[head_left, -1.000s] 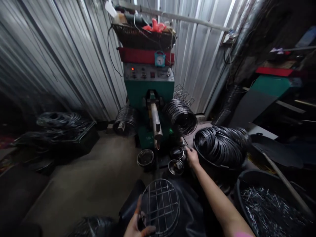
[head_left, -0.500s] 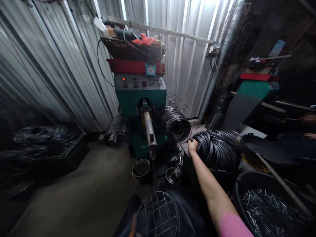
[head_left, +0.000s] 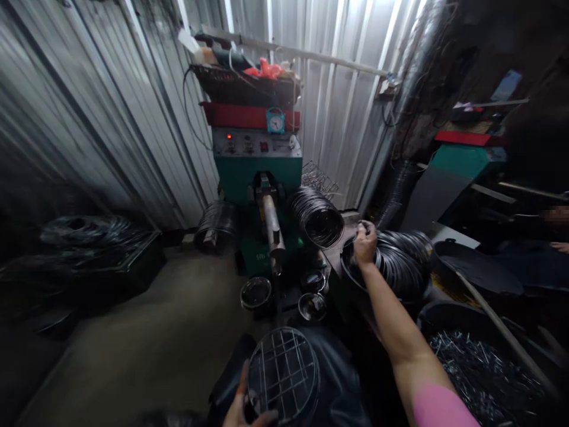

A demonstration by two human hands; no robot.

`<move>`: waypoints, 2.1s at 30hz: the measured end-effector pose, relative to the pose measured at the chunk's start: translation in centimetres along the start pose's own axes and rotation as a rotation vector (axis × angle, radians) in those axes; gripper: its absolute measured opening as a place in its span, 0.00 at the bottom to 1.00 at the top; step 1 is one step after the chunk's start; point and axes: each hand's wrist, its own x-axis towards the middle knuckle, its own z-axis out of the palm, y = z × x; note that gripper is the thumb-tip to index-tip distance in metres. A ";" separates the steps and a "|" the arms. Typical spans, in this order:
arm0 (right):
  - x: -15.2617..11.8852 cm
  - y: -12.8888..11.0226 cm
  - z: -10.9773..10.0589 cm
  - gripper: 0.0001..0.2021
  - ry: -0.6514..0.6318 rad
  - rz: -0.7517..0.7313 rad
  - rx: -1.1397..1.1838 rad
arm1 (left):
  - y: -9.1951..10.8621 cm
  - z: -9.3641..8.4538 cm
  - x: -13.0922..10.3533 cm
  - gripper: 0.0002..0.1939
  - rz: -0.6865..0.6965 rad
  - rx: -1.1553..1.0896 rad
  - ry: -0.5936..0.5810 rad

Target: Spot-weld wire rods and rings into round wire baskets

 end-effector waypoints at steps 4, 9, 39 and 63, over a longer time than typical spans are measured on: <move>-6.3 -1.9 -3.0 0.12 -0.378 0.143 0.121 | 0.6 -1.0 -0.4 0.51 -0.006 0.019 0.030; -19.2 0.0 -5.9 0.10 -0.978 0.306 0.054 | 0.1 -1.7 0.1 0.39 -0.105 -0.413 0.167; -25.1 6.4 -8.2 0.19 -1.174 0.480 0.029 | -0.2 -3.0 1.7 0.33 -0.052 0.037 0.060; -26.2 6.1 -8.1 0.20 -0.957 0.707 0.160 | 0.0 -3.7 0.3 0.52 -0.143 -0.155 -0.205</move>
